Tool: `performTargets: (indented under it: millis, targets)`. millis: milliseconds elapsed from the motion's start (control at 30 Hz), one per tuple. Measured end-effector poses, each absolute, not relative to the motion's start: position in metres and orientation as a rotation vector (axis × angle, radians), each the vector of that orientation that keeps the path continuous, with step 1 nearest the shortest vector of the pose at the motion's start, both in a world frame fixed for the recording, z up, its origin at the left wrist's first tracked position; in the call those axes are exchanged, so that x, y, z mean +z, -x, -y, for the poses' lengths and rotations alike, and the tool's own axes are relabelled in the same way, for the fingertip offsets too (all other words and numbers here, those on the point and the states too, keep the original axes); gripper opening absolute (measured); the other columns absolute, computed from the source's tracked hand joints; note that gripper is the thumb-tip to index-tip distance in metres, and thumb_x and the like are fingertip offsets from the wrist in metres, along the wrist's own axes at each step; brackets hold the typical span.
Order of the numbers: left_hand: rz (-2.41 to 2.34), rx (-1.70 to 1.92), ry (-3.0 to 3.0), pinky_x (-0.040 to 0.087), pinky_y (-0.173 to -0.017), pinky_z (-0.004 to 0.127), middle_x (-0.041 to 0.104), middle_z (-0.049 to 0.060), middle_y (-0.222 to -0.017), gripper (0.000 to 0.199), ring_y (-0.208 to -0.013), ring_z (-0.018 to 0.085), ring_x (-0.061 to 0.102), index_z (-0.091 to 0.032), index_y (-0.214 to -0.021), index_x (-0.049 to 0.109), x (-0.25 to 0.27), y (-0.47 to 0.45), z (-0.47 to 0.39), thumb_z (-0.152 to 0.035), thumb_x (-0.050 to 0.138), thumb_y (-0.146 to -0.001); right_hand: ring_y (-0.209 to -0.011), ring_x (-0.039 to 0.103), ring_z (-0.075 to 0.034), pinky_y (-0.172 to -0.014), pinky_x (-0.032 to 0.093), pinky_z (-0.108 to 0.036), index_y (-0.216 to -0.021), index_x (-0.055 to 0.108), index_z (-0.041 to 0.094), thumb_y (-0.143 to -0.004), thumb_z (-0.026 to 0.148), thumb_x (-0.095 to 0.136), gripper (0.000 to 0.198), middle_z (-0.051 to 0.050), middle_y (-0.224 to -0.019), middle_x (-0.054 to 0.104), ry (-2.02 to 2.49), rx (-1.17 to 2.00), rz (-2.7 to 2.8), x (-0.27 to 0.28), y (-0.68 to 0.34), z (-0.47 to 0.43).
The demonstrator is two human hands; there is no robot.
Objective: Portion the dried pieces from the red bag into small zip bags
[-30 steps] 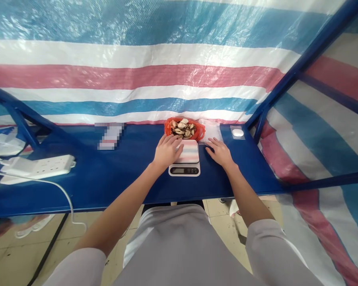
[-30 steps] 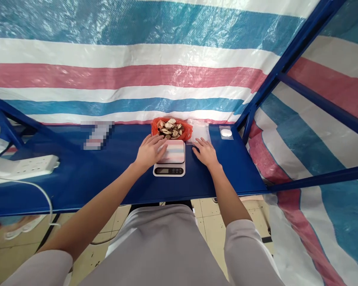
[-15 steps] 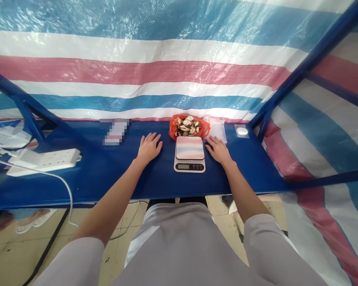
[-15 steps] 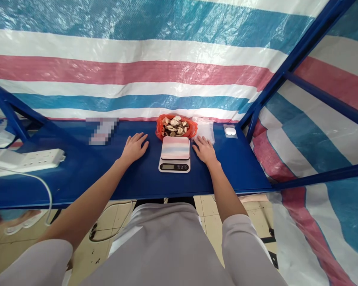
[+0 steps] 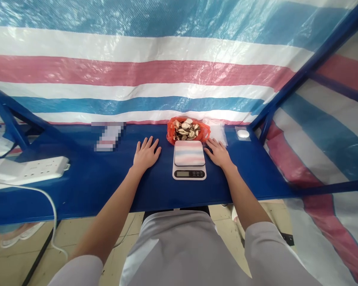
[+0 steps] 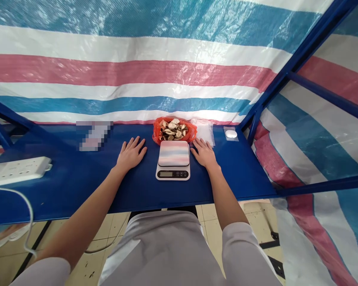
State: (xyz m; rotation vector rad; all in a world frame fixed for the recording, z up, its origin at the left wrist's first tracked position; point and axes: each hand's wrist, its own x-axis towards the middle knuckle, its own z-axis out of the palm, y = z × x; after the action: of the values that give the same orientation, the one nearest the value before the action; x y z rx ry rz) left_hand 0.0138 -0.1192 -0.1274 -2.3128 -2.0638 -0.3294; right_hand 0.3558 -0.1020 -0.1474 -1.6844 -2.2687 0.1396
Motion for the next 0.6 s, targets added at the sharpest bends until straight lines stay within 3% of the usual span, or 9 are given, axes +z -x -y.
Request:
performTargets:
  millis: [600]
  targets:
    - [2.11,-0.253,2.326,0.019,-0.122,0.057,0.034,0.012,-0.162,0.062,-0.15,0.035,0.028,-0.019,-0.153,0.042,-0.1218,-0.018,0.1182,-0.049,0.027,-0.101,-0.15,0.032,-0.028,-0.124,0.024,-0.052,-0.151,0.046,0.024,-0.103,0.046,0.035,0.054,-0.006,-0.159,0.04,1.754,0.133,2.269,-0.1449,-0.3553,0.1055]
